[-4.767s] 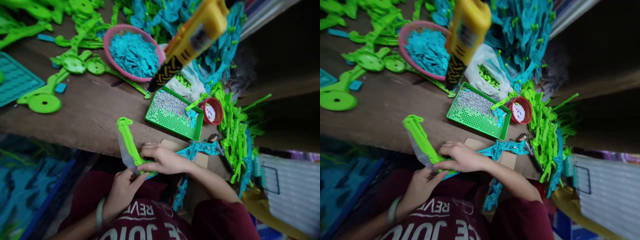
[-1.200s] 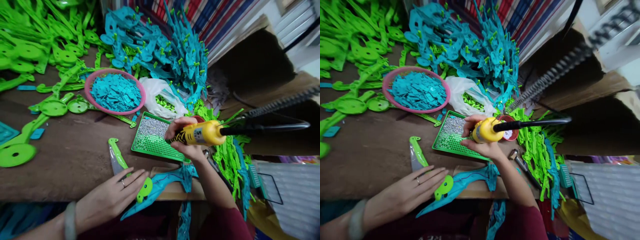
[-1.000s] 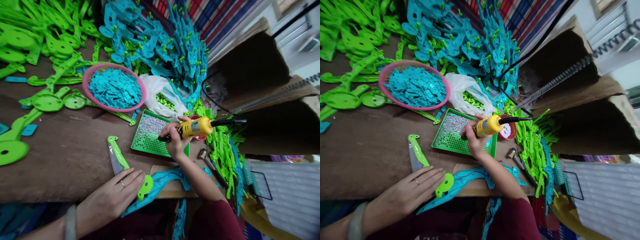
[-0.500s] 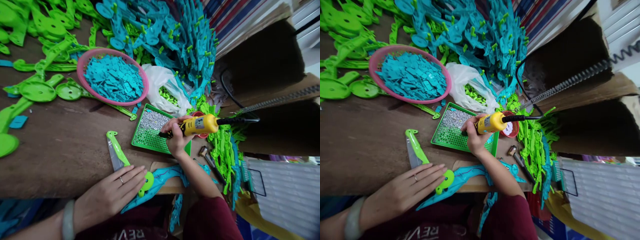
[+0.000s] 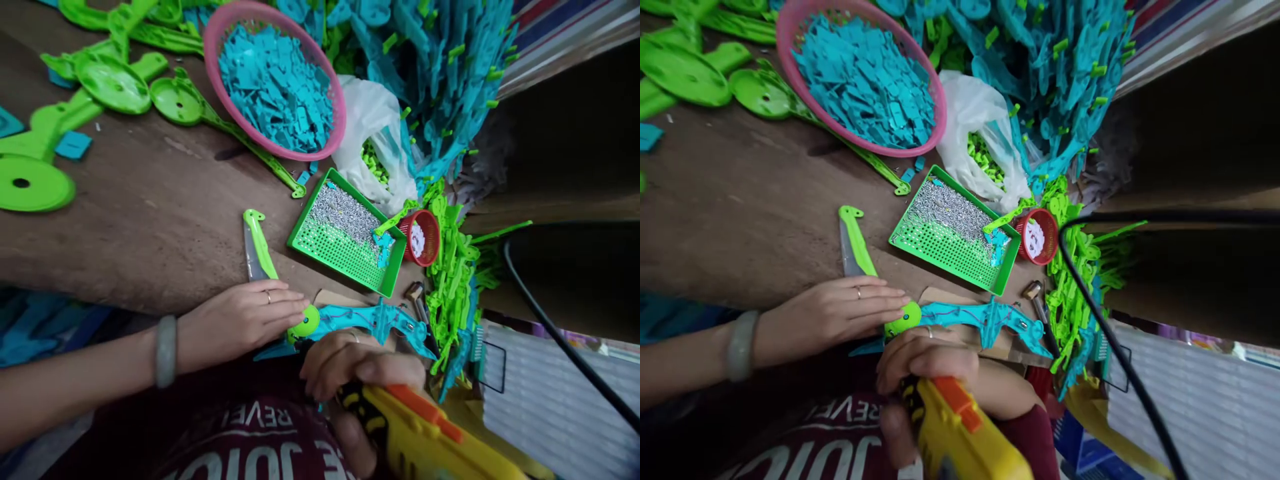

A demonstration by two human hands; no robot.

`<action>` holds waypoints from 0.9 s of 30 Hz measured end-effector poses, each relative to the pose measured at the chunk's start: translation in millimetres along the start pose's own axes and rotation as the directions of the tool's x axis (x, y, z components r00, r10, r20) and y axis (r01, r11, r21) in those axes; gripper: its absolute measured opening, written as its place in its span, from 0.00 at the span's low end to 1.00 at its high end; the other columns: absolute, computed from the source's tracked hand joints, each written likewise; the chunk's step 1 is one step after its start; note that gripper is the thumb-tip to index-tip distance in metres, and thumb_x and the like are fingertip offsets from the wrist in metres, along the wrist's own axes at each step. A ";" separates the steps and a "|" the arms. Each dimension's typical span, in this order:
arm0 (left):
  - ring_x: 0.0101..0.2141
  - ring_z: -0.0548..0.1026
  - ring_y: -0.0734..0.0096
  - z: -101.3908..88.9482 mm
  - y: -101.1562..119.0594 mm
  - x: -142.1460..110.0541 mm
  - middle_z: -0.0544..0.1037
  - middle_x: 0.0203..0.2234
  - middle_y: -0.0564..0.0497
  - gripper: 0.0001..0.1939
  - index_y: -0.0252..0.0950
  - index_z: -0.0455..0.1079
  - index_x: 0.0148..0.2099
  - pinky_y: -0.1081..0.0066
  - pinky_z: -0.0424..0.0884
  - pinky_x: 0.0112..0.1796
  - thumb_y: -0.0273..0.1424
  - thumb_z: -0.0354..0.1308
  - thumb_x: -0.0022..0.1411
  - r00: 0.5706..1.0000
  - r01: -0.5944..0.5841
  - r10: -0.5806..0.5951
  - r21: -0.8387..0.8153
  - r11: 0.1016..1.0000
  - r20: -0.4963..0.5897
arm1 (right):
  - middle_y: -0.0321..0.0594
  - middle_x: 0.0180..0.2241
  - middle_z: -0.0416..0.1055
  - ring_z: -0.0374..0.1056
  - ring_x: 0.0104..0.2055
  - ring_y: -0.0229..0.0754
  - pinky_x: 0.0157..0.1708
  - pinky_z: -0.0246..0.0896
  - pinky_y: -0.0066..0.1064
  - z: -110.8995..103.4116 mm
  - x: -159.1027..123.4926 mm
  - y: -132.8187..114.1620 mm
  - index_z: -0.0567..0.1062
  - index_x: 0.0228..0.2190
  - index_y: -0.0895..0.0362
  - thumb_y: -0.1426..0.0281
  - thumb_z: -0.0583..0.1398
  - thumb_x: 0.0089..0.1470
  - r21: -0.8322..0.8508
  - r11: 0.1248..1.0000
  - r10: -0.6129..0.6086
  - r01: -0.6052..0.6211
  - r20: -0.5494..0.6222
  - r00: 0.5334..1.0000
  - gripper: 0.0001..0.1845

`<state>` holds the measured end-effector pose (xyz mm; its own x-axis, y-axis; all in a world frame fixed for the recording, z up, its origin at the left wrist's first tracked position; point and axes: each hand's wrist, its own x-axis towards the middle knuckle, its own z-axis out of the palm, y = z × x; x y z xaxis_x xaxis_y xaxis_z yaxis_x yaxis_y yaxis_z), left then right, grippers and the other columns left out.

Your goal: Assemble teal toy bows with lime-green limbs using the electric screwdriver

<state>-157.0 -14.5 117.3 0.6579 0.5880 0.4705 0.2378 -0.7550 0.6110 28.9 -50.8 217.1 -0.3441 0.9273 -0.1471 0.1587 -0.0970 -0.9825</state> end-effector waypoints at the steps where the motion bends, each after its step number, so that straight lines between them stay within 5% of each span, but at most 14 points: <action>1: 0.54 0.74 0.66 0.0 0.2 0.2 0.78 0.52 0.46 0.18 0.33 0.70 0.55 0.59 0.69 0.57 0.22 0.42 0.72 1.000 -0.008 0.008 0.016 1.000 -0.001 | 0.30 0.20 0.67 0.69 0.24 0.41 0.27 0.70 0.38 -2.8 5.9 3.7 0.64 0.34 0.43 0.54 0.59 0.56 0.007 0.998 -0.060 0.059 0.061 0.996 0.11; 3: 0.53 0.75 0.66 0.1 0.3 0.6 0.79 0.52 0.47 0.18 0.32 0.70 0.55 0.60 0.69 0.56 0.21 0.41 0.72 0.999 -0.025 0.026 0.040 0.999 -0.019 | 0.32 0.22 0.71 0.70 0.26 0.39 0.29 0.72 0.35 -8.0 19.7 11.4 0.64 0.30 0.47 0.57 0.59 0.59 0.015 0.986 -0.161 0.164 0.274 0.948 0.11; 6: 0.51 0.75 0.66 0.3 0.1 1.0 0.79 0.51 0.46 0.17 0.31 0.70 0.54 0.60 0.69 0.56 0.21 0.43 0.72 0.997 -0.047 0.050 0.062 0.997 -0.059 | 0.36 0.22 0.72 0.71 0.27 0.36 0.32 0.73 0.30 -11.8 36.6 21.4 0.63 0.25 0.52 0.56 0.54 0.63 0.040 0.961 -0.249 0.273 0.553 0.795 0.18; 9: 0.51 0.76 0.65 1.0 0.0 1.2 0.79 0.51 0.46 0.17 0.30 0.71 0.53 0.60 0.69 0.55 0.21 0.43 0.71 0.995 -0.068 0.074 0.074 0.995 -0.073 | 0.37 0.21 0.72 0.73 0.28 0.34 0.33 0.73 0.26 -13.5 44.8 16.2 0.65 0.25 0.53 0.57 0.51 0.66 0.096 0.921 -0.343 0.378 0.662 0.666 0.20; 10: 0.51 0.76 0.65 1.5 0.1 1.0 0.79 0.51 0.46 0.17 0.31 0.71 0.53 0.60 0.69 0.55 0.21 0.43 0.71 0.994 -0.073 0.078 0.073 0.995 -0.072 | 0.36 0.22 0.71 0.74 0.28 0.34 0.33 0.73 0.26 -14.8 47.5 10.2 0.65 0.27 0.53 0.56 0.52 0.65 0.100 0.908 -0.366 0.406 0.659 0.657 0.19; 12: 0.51 0.75 0.65 2.5 0.8 0.1 0.79 0.51 0.46 0.17 0.31 0.70 0.54 0.61 0.69 0.55 0.21 0.44 0.71 0.995 -0.075 0.079 0.075 0.994 -0.060 | 0.32 0.22 0.69 0.72 0.27 0.35 0.30 0.73 0.25 -20.1 57.7 -3.4 0.66 0.32 0.51 0.56 0.55 0.62 0.074 0.881 -0.445 0.468 0.467 0.764 0.13; 14: 0.52 0.74 0.65 3.5 2.0 -1.1 0.78 0.53 0.46 0.17 0.31 0.70 0.56 0.61 0.68 0.57 0.21 0.45 0.71 0.996 -0.076 0.079 0.091 0.993 -0.038 | 0.28 0.21 0.65 0.68 0.23 0.34 0.25 0.71 0.24 -28.9 77.6 -11.5 0.65 0.38 0.48 0.62 0.58 0.60 0.012 0.835 -0.550 0.551 0.080 0.832 0.06; 17: 0.54 0.73 0.63 4.1 4.3 -1.9 0.76 0.55 0.45 0.17 0.30 0.69 0.57 0.60 0.66 0.58 0.21 0.46 0.71 0.996 -0.072 0.079 0.134 0.988 -0.044 | 0.24 0.18 0.60 0.59 0.17 0.33 0.17 0.65 0.23 -44.6 118.6 -2.8 0.63 0.39 0.46 0.67 0.57 0.56 -0.099 0.773 -0.621 0.627 -0.322 0.715 0.09; 20: 0.54 0.74 0.64 3.4 6.2 -0.8 0.77 0.54 0.46 0.18 0.29 0.70 0.56 0.60 0.65 0.58 0.19 0.44 0.70 0.994 -0.068 0.080 0.147 0.987 -0.073 | 0.23 0.16 0.56 0.55 0.14 0.34 0.14 0.60 0.24 -53.6 147.5 19.3 0.61 0.38 0.47 0.63 0.57 0.54 -0.132 0.825 -0.543 0.549 -0.453 0.707 0.10; 27: 0.55 0.73 0.61 -1.6 12.7 0.6 0.76 0.55 0.45 0.21 0.29 0.70 0.56 0.60 0.63 0.58 0.19 0.41 0.70 0.996 -0.058 0.073 0.221 0.974 -0.058 | 0.22 0.16 0.54 0.55 0.14 0.34 0.13 0.58 0.25 -54.1 151.7 43.7 0.58 0.37 0.48 0.60 0.57 0.53 -0.170 0.835 -0.539 0.524 -0.447 0.714 0.12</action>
<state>-154.7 -23.2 126.4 0.6306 0.5476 0.5500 0.3511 -0.8333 0.4271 33.8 105.2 158.1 0.0822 0.8759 0.4754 0.1091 0.4663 -0.8779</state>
